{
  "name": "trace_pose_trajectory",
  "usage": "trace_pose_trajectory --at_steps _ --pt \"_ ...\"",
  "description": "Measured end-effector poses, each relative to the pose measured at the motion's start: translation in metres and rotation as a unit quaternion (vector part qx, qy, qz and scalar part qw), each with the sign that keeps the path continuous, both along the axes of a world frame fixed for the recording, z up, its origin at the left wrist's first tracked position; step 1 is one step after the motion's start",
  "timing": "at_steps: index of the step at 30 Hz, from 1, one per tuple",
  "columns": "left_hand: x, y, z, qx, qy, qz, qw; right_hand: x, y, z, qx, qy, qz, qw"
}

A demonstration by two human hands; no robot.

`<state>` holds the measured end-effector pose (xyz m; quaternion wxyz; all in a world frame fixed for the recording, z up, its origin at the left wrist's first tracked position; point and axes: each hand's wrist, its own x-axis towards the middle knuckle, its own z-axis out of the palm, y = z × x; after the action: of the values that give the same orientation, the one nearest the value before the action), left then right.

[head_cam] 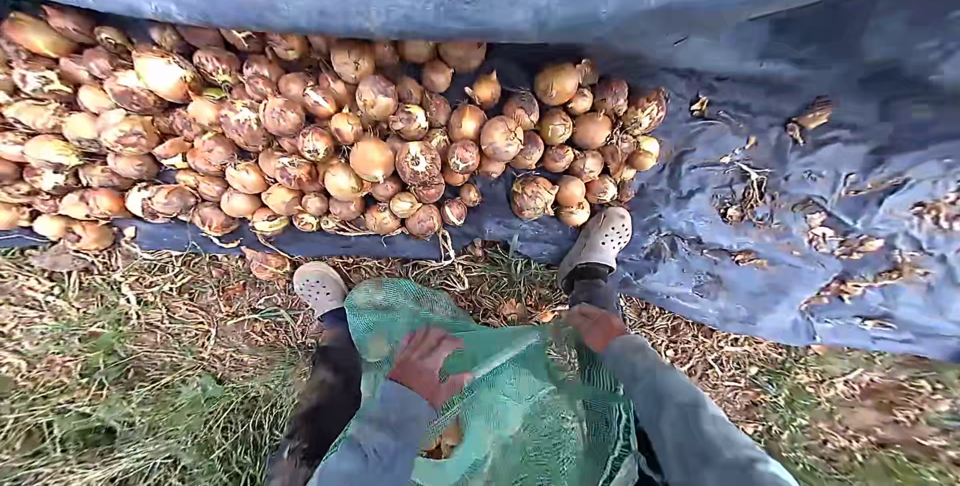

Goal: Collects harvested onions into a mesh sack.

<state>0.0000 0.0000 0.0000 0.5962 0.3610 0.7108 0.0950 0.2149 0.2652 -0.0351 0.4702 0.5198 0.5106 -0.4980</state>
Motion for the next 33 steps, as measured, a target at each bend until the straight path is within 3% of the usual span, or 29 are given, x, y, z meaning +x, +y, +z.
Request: trace_pose_trajectory --at_steps 2,5,7,10,13,15,18,20,22,23,24,25,26,28,29,33 --pt "-0.033 0.007 0.008 -0.092 -0.089 -0.020 0.992 -0.033 0.048 -0.008 -0.034 -0.029 -0.039 0.998" --pt "-0.070 0.015 0.014 -0.160 -0.203 -0.048 0.965 -0.105 0.077 -0.020 0.001 -0.010 -0.047 0.999" --pt "-0.088 0.018 0.012 -0.199 -0.171 -0.074 0.962 -0.167 0.074 -0.029 0.079 0.058 0.027 0.995" --pt "-0.109 0.004 -0.001 -0.218 -0.037 0.051 0.974 -0.258 0.048 -0.060 0.203 0.178 0.122 0.955" --pt "-0.125 -0.005 -0.019 -0.236 -0.015 0.113 0.965 -0.335 -0.003 -0.099 0.227 0.178 0.234 0.929" --pt "-0.128 -0.006 -0.023 -0.260 -0.028 0.131 0.956 -0.360 -0.031 -0.128 0.256 0.142 0.274 0.916" --pt "-0.134 -0.008 -0.032 -0.295 -0.053 0.137 0.944 -0.361 -0.050 -0.138 0.292 0.139 0.176 0.930" --pt "-0.137 -0.012 -0.039 -0.302 -0.050 0.142 0.941 -0.330 -0.061 -0.098 0.224 0.233 -0.002 0.946" --pt "-0.141 -0.014 -0.049 -0.287 -0.037 0.161 0.944 -0.284 -0.076 -0.029 0.003 0.322 -0.134 0.937" --pt "-0.143 -0.015 -0.050 -0.273 -0.028 0.169 0.947 -0.261 -0.084 -0.003 -0.116 0.328 -0.108 0.931" --pt "-0.145 -0.014 -0.049 -0.259 -0.023 0.173 0.950 -0.245 -0.087 0.014 -0.167 0.329 -0.020 0.929" --pt "-0.147 -0.010 -0.046 -0.241 -0.015 0.181 0.953 -0.233 -0.082 0.023 -0.125 0.321 0.091 0.934" --pt "-0.149 -0.004 -0.042 -0.223 -0.009 0.188 0.956 -0.226 -0.065 0.022 -0.015 0.299 0.181 0.937" --pt "-0.149 0.010 -0.036 -0.188 0.000 0.199 0.962 -0.223 -0.011 -0.011 0.244 0.235 0.234 0.911" --pt "-0.147 0.017 -0.034 -0.183 -0.004 0.197 0.963 -0.229 0.020 -0.036 0.324 0.202 0.233 0.894" --pt "-0.136 0.034 -0.038 -0.226 -0.033 0.160 0.960 -0.259 0.086 -0.136 0.368 0.089 0.256 0.889"
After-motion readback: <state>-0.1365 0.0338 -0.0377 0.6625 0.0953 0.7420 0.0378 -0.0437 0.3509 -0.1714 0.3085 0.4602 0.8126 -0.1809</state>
